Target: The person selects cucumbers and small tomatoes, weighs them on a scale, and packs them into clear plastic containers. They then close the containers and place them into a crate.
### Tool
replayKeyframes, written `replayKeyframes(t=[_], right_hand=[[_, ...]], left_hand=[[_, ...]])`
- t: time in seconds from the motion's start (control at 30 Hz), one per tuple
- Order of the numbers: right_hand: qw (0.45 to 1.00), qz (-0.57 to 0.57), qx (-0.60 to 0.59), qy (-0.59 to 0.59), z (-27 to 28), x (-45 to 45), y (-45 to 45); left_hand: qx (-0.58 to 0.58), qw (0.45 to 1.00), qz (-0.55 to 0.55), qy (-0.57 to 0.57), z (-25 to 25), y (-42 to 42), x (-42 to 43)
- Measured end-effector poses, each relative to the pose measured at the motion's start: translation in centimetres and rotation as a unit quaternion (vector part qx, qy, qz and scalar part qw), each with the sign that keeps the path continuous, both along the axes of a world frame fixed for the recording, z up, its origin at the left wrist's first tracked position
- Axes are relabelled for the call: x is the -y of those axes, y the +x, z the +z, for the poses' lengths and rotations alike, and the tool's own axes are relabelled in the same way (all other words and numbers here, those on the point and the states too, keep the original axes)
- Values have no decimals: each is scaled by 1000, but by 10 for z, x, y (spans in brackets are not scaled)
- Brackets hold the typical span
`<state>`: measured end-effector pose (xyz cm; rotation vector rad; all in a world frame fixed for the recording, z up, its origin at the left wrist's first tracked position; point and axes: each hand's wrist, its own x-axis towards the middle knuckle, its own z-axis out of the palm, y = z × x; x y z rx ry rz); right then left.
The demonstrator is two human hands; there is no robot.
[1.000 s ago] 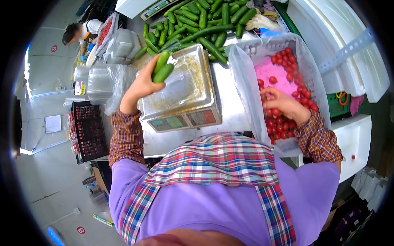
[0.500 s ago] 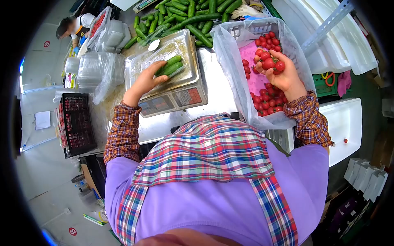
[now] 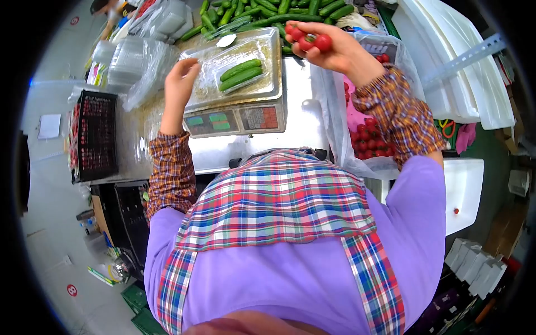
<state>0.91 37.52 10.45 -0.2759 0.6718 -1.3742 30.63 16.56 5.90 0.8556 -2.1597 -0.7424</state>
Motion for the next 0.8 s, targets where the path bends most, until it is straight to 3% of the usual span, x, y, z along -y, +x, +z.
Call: replayKeyframes(t=[0.13,0.23,0.33,0.43,0.53,0.63,0.8], right_hand=[[995,16,103,10,-6,59,17],[989,-5,146,12,-14,81,28],[981,-22,195,11,-22,85,30],[971,-14,240,12,-32,81,24],[966,-19,258,22,-39,76,23],[965,-22,259,34,-44,73,21],[977,-26,209,33,-51,73,25]], left_hand=[[177,965,-184,-63,2,-24,-10],[270,929,-236,-92,-9,-49,-9],[374,890,-258,29,3,-68,-11],[366,886,-283,14,1,-72,-4],[465,844,-267,-7,-2,-80,-4],[500,837,-217,-56,-12,-80,-7],[305,929,-148,-146,-23,-54,-14]])
